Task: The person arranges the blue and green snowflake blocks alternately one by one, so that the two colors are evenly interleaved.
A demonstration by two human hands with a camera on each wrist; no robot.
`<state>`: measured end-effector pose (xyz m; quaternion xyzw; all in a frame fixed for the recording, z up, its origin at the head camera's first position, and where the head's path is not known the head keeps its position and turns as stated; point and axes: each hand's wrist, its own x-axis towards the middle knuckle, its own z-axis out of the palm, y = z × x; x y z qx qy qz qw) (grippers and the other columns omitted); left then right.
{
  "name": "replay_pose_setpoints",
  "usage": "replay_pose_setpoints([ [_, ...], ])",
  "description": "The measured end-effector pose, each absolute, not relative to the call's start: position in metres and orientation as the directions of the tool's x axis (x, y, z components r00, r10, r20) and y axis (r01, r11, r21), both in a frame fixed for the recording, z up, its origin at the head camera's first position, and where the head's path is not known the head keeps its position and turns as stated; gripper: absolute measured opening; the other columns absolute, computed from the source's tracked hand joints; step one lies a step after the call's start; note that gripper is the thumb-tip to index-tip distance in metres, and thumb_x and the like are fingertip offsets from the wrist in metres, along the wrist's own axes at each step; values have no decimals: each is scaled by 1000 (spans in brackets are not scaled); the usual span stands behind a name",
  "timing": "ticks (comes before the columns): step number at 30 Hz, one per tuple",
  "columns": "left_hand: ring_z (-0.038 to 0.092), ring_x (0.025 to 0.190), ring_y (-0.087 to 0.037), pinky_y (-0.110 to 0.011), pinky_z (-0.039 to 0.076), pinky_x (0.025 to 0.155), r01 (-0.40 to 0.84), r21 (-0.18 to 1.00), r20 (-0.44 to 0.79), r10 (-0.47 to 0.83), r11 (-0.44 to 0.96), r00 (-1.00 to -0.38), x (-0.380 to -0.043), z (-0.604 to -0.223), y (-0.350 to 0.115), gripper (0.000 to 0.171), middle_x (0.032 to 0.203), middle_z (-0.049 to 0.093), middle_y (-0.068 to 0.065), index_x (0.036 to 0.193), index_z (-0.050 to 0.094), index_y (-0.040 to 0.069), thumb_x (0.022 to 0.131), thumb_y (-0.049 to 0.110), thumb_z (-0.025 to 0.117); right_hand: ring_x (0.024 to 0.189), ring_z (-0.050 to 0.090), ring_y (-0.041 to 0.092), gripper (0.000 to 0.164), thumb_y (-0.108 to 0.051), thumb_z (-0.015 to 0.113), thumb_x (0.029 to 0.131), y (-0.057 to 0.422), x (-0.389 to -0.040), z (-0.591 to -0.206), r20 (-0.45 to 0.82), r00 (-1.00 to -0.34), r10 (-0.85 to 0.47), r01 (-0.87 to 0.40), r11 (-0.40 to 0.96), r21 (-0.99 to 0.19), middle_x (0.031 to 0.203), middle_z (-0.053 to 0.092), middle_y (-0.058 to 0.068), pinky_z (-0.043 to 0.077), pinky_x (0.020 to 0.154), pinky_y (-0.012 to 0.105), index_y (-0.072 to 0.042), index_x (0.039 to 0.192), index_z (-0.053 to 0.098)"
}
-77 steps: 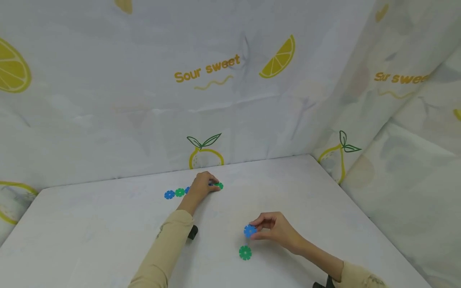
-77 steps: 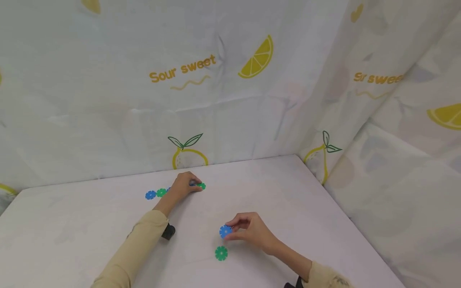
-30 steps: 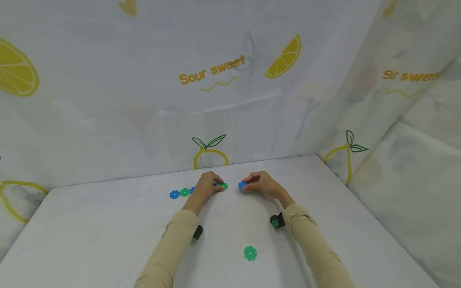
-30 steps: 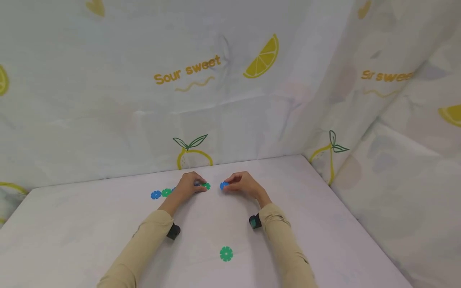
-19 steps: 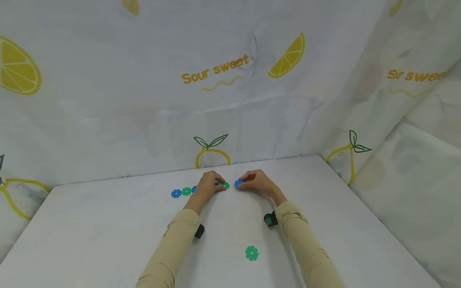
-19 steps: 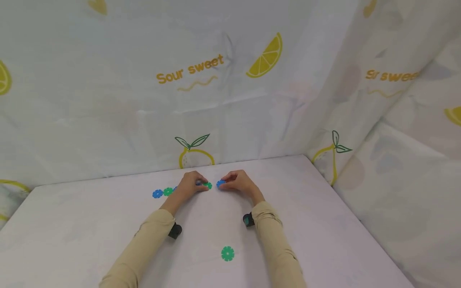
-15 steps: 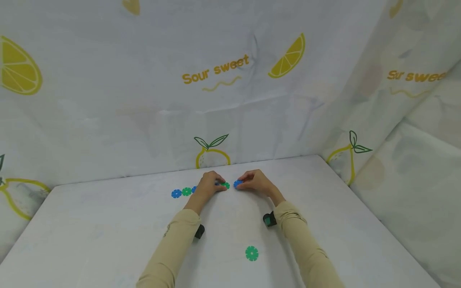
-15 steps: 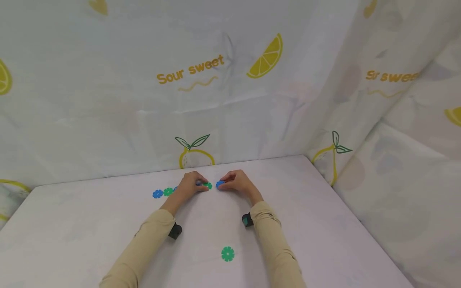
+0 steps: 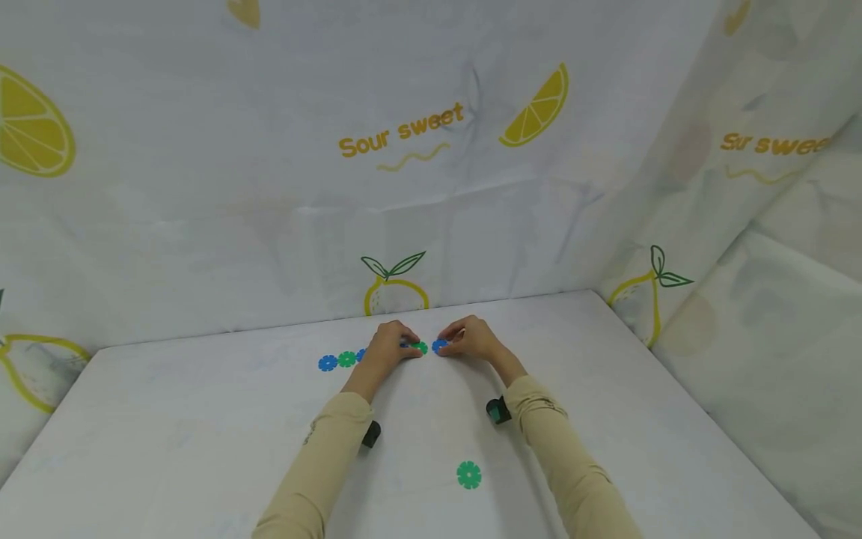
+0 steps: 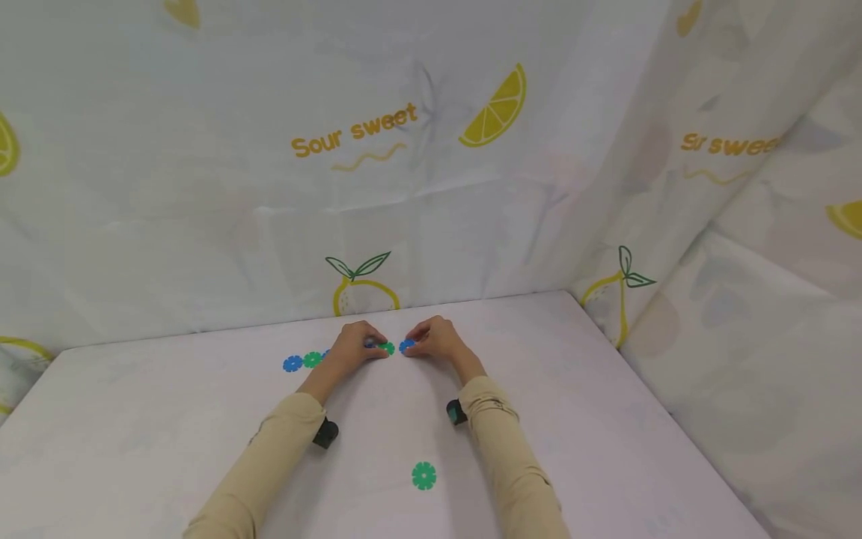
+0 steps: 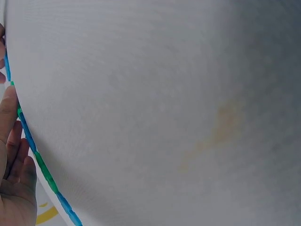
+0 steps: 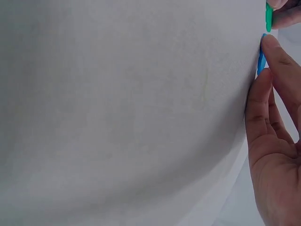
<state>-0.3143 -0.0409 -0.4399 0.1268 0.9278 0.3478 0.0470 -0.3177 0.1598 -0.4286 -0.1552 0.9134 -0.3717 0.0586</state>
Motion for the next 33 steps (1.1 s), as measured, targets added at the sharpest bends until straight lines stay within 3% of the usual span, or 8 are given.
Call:
replay_pose_setpoints([
  [33, 58, 112, -26, -39, 44, 99, 249, 609, -28, 335, 753, -942, -314, -430, -42, 23, 109, 65, -9, 103, 73, 5, 83, 16, 76, 69, 58, 9, 19, -8, 80, 77, 157, -325, -425, -52, -941, -336, -210, 694, -689, 81, 69, 5, 49, 62, 20, 0, 93, 73],
])
